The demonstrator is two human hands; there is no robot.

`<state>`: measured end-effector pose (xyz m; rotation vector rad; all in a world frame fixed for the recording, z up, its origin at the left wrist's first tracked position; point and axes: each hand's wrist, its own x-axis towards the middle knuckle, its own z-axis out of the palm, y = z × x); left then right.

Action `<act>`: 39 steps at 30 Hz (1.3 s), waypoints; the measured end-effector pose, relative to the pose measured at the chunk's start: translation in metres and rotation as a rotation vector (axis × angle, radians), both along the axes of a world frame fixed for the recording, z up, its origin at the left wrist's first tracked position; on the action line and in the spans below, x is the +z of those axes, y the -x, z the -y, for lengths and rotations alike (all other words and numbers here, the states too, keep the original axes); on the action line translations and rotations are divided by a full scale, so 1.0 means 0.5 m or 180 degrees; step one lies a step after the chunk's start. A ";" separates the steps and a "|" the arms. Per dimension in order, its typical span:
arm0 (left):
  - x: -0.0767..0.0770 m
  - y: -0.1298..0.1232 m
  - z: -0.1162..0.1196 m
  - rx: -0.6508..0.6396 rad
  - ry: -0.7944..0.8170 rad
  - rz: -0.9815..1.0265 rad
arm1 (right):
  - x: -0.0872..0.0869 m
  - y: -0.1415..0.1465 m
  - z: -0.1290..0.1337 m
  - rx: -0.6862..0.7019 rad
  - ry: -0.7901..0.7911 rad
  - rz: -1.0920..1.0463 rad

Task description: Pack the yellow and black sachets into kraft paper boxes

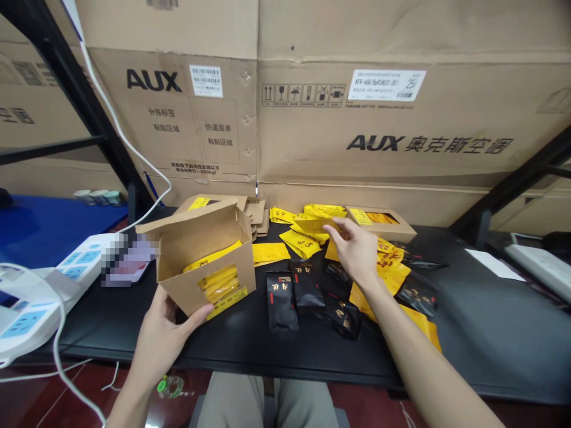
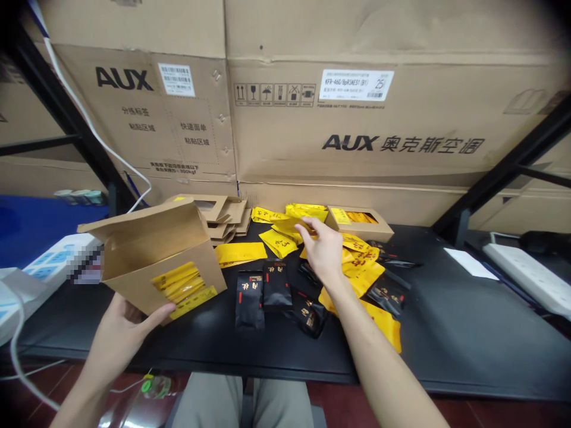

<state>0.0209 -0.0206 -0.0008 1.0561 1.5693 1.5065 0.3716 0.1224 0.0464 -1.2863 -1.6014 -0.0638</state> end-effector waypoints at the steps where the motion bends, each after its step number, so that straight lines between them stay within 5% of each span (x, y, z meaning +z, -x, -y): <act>1: 0.000 0.000 0.000 -0.0009 -0.0008 -0.0006 | -0.003 -0.002 0.005 0.0098 -0.0169 0.0121; 7: -0.002 0.001 0.001 -0.0040 -0.0069 -0.0035 | 0.005 0.006 0.023 0.0533 -0.0804 0.0516; 12: -0.012 0.009 0.000 -0.0092 -0.0094 -0.0145 | 0.022 0.022 0.045 0.0741 -0.0694 -0.0362; 18: -0.019 0.013 -0.003 -0.0191 -0.0182 -0.0159 | 0.111 0.075 0.140 0.1175 -0.0810 -0.1024; 25: -0.008 0.009 -0.002 -0.0246 -0.0201 -0.0272 | 0.235 0.168 0.210 0.1778 -0.0873 0.0571; 33: -0.015 0.009 -0.005 -0.0299 -0.0280 -0.0349 | 0.275 0.293 0.200 0.1541 0.0079 0.2510; 39: -0.007 0.006 -0.003 -0.0277 -0.0309 -0.0392 | 0.313 0.370 0.225 0.1529 0.0521 0.2917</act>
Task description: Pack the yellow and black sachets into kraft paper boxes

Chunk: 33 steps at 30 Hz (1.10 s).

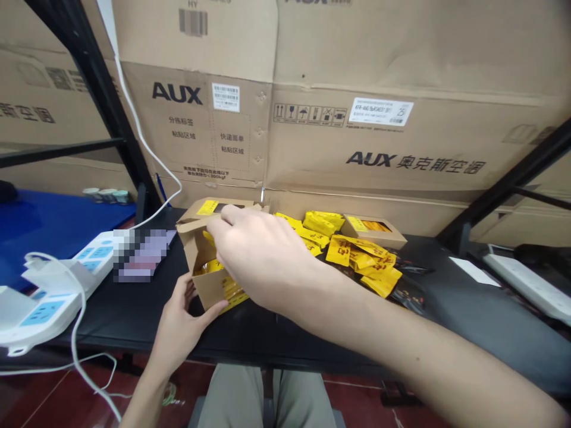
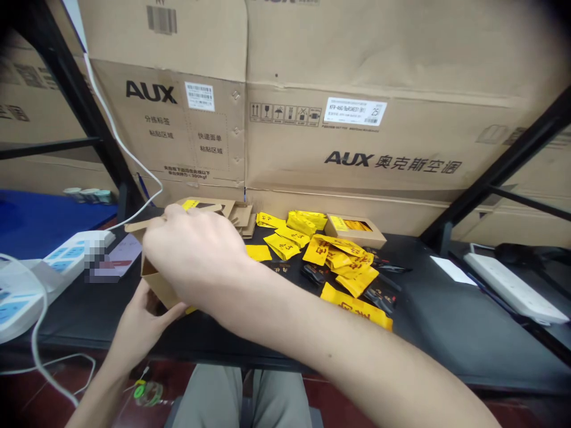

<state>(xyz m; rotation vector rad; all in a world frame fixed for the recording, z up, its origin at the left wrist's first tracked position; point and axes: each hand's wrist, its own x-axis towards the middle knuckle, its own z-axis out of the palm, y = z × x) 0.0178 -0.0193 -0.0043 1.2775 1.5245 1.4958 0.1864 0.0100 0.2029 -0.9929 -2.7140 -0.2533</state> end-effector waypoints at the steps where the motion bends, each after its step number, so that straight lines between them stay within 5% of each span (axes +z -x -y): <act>1: 0.004 -0.001 0.001 0.0005 -0.0001 -0.0005 | 0.005 0.009 0.004 -0.0010 0.0086 -0.0026; 7: 0.021 -0.002 0.009 0.0038 -0.0131 -0.0274 | 0.019 0.046 0.018 -0.0066 0.0659 0.0101; 15: 0.005 0.004 0.004 0.0005 -0.0029 -0.0179 | -0.043 0.062 -0.014 -0.0147 0.1076 -0.0049; 26: 0.006 0.007 0.007 0.0062 -0.0067 -0.0347 | -0.079 0.016 0.008 0.0403 0.0125 0.0380; 33: 0.005 0.011 0.005 0.0064 -0.0002 -0.0395 | -0.088 0.007 0.000 0.0483 0.0133 0.0416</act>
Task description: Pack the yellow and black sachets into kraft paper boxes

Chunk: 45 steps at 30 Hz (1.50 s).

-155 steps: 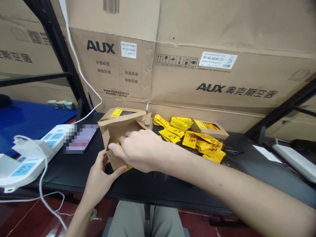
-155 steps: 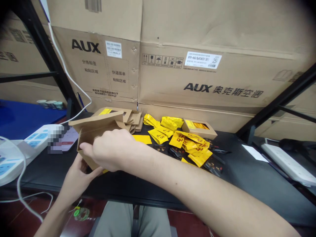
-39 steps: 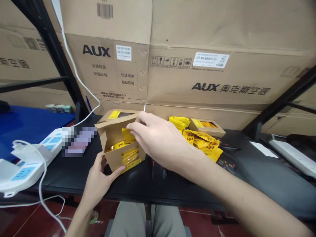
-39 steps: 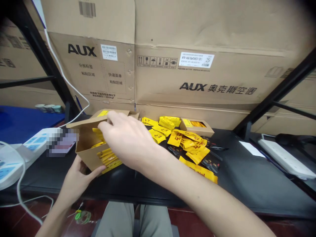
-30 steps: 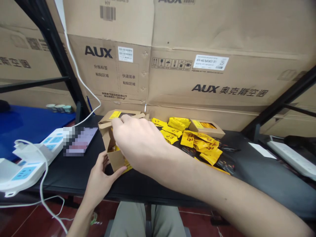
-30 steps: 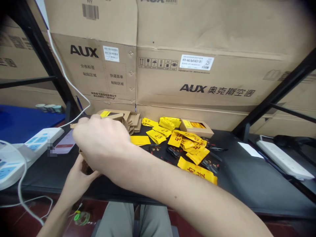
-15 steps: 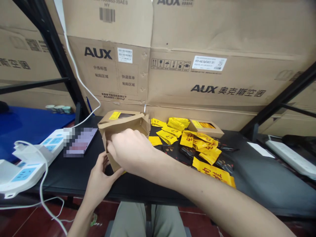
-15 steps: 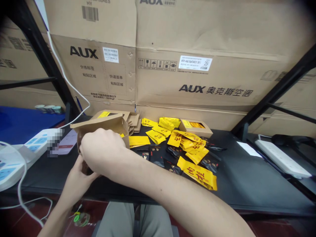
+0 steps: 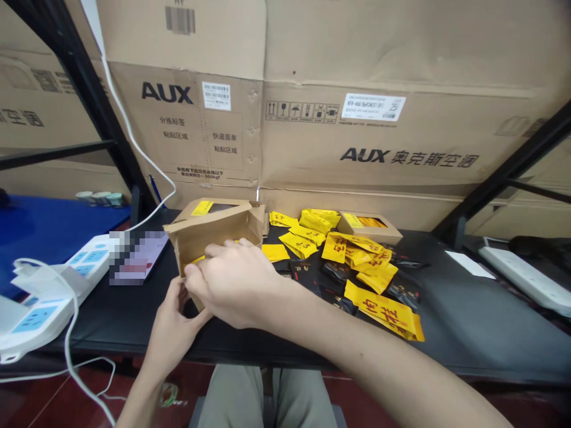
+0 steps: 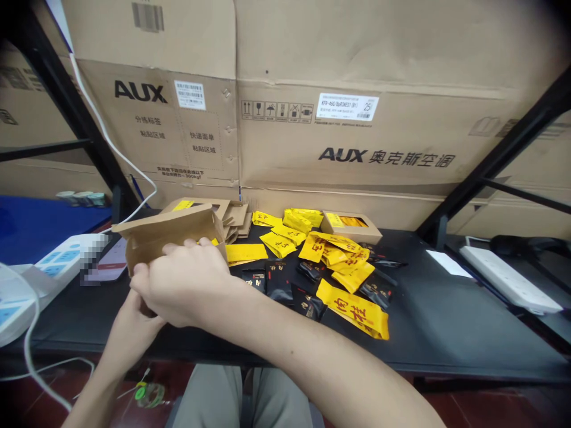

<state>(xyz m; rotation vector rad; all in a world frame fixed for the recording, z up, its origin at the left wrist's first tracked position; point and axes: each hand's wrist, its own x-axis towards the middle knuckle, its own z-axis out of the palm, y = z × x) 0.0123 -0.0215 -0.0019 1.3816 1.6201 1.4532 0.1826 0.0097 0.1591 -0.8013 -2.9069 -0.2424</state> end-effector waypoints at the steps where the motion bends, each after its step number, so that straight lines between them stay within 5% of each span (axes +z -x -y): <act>1: -0.002 0.002 -0.001 -0.0006 0.0009 0.0002 | -0.003 -0.001 -0.002 0.0019 -0.0016 -0.0067; 9: -0.005 0.002 -0.001 0.0019 0.0044 0.0243 | -0.084 -0.023 -0.009 0.0188 -0.0556 -0.1230; 14: 0.002 -0.011 -0.001 0.0061 0.0132 0.0546 | -0.142 -0.114 -0.002 -0.0065 -0.0945 -0.2336; 17: -0.002 -0.009 -0.001 0.0095 0.0236 0.0594 | -0.172 -0.212 -0.029 -0.1167 -0.0835 -0.2210; 21: -0.011 -0.003 -0.002 0.0130 0.0252 0.0631 | -0.195 -0.359 -0.102 -0.3200 -0.0612 -0.1678; 24: -0.013 -0.003 -0.002 0.0119 0.0227 0.0669 | -0.200 -0.431 -0.147 -0.3876 -0.0203 -0.1242; 28: -0.008 -0.008 -0.004 0.0136 0.0232 0.0733 | -0.206 -0.431 -0.161 -0.3502 0.0435 -0.0821; 35: -0.001 -0.010 -0.003 0.0157 0.0213 0.0710 | -0.189 -0.355 -0.171 -0.2741 0.0477 -0.1113; 40: -0.002 -0.010 -0.003 0.0205 0.0227 0.0777 | -0.187 -0.366 -0.208 -0.2851 0.0219 -0.1324; 45: 0.000 -0.012 -0.002 0.0192 0.0237 0.0821 | -0.211 -0.415 -0.205 -0.2831 -0.0372 -0.2265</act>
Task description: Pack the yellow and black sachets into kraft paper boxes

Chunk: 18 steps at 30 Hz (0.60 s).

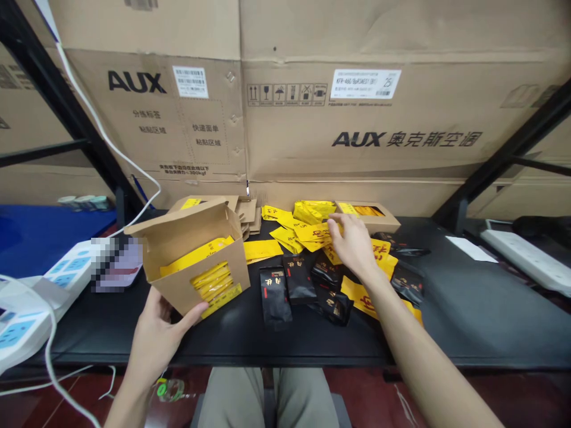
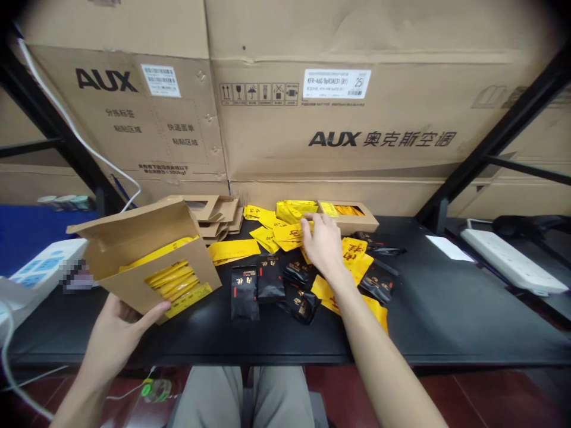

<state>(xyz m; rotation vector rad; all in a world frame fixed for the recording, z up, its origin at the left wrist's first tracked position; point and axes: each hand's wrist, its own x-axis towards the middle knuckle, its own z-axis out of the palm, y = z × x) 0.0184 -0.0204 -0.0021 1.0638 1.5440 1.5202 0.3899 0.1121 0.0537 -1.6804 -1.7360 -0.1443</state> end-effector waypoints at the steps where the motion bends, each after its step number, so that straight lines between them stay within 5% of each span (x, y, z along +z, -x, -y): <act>1: 0.001 0.000 0.000 0.0003 -0.0014 0.0004 | -0.006 -0.007 0.008 -0.0038 -0.0174 -0.0087; 11: 0.018 -0.006 0.004 0.0041 0.0026 -0.0069 | -0.050 0.019 0.070 0.0436 -0.0414 -0.0111; 18: -0.001 0.012 0.009 0.0004 0.0098 0.0055 | -0.054 0.005 0.074 0.0498 -0.0675 -0.0211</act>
